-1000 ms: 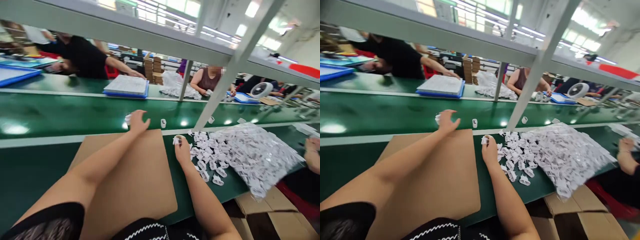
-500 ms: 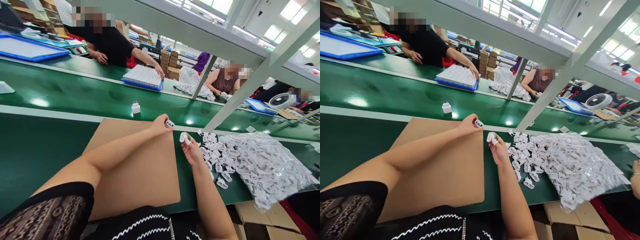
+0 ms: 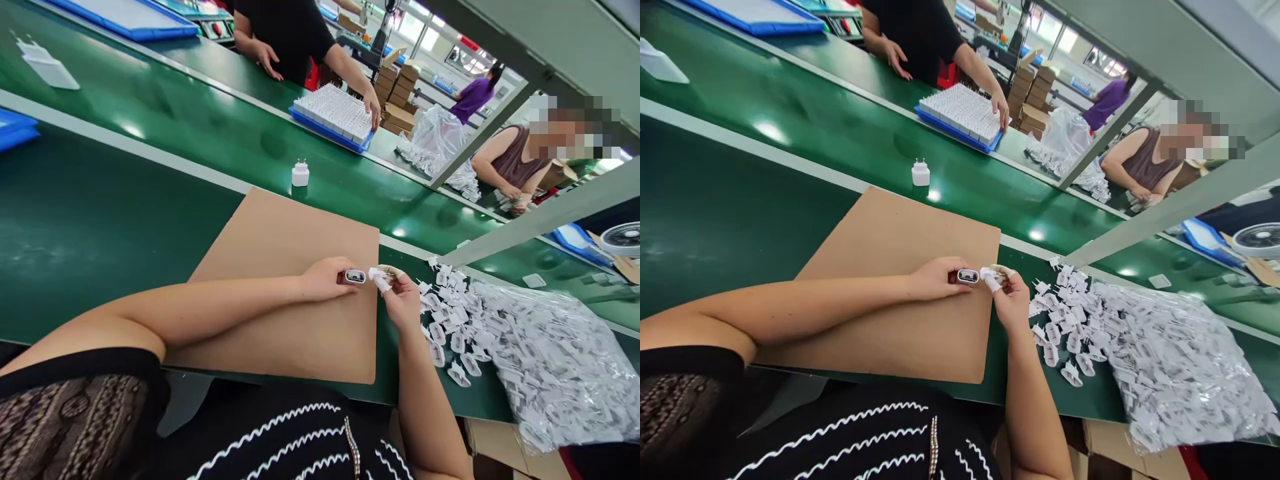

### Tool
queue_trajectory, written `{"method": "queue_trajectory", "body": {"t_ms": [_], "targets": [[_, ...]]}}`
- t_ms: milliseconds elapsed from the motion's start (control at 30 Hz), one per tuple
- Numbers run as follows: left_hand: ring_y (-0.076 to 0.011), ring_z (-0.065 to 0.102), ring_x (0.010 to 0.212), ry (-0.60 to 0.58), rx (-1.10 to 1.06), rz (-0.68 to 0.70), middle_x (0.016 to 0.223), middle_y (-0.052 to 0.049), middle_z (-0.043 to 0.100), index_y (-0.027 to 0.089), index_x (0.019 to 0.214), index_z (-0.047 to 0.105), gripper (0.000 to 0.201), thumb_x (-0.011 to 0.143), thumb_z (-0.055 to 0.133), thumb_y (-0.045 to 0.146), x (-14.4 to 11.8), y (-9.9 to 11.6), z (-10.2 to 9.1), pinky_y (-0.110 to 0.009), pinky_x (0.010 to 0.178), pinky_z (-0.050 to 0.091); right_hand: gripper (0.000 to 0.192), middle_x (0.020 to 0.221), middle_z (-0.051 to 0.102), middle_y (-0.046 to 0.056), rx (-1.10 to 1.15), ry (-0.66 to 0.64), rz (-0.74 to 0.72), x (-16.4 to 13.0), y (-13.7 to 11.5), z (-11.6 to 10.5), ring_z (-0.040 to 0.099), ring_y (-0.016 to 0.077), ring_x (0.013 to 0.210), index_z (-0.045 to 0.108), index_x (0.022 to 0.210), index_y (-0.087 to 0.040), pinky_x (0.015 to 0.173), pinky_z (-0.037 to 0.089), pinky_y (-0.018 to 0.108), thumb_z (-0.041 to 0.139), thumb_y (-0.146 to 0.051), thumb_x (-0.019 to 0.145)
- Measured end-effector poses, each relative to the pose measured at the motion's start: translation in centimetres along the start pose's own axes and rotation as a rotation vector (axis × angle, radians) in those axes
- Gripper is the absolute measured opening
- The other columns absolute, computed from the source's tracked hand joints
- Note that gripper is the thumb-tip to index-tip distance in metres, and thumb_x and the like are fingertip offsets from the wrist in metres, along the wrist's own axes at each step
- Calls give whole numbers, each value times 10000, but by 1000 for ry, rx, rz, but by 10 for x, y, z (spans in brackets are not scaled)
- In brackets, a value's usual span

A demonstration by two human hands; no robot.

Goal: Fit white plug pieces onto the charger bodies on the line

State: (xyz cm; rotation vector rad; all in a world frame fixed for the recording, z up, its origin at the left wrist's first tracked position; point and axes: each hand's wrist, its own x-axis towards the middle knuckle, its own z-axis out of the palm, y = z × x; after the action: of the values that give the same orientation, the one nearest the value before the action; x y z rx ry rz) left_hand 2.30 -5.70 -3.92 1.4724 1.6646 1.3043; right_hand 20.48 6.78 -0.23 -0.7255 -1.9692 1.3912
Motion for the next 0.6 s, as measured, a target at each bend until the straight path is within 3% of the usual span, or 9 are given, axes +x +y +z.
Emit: {"method": "queue_trajectory", "body": {"t_ms": [100, 267, 433, 600], "targets": [[-162, 568, 716, 16, -68, 2, 974, -39, 656, 194, 1018, 752, 328, 813, 835, 436, -1, -7, 1, -304, 656, 449, 182, 1084, 708, 75, -293, 36, -298, -3, -2, 7, 658, 234, 997, 781, 1053, -252, 862, 564, 393, 734, -346, 904], [-143, 536, 704, 1, -98, 13, 963, -32, 595, 182, 816, 742, 277, 806, 843, 440, 0, -10, 1, -307, 680, 449, 255, 1012, 728, 64, -648, -37, -580, -4, -4, 18, 620, 258, 1003, 737, 1145, -247, 912, 523, 418, 588, -177, 950], [-142, 533, 696, -5, -81, 19, 903, -16, 562, 179, 781, 733, 214, 813, 841, 360, -1, -8, -1, -305, 685, 444, 277, 918, 688, 45, -954, -48, -612, -3, -13, 21, 590, 264, 1002, 722, 956, -257, 1137, 386, 488, 542, -83, 838], [-149, 532, 689, -10, -64, 8, 913, -26, 578, 182, 758, 726, 213, 808, 835, 358, 1, -5, -2, -314, 674, 440, 296, 909, 682, 35, -982, -103, -553, -2, -24, 21, 595, 265, 1026, 713, 932, -265, 1210, 279, 508, 533, -70, 802]]}}
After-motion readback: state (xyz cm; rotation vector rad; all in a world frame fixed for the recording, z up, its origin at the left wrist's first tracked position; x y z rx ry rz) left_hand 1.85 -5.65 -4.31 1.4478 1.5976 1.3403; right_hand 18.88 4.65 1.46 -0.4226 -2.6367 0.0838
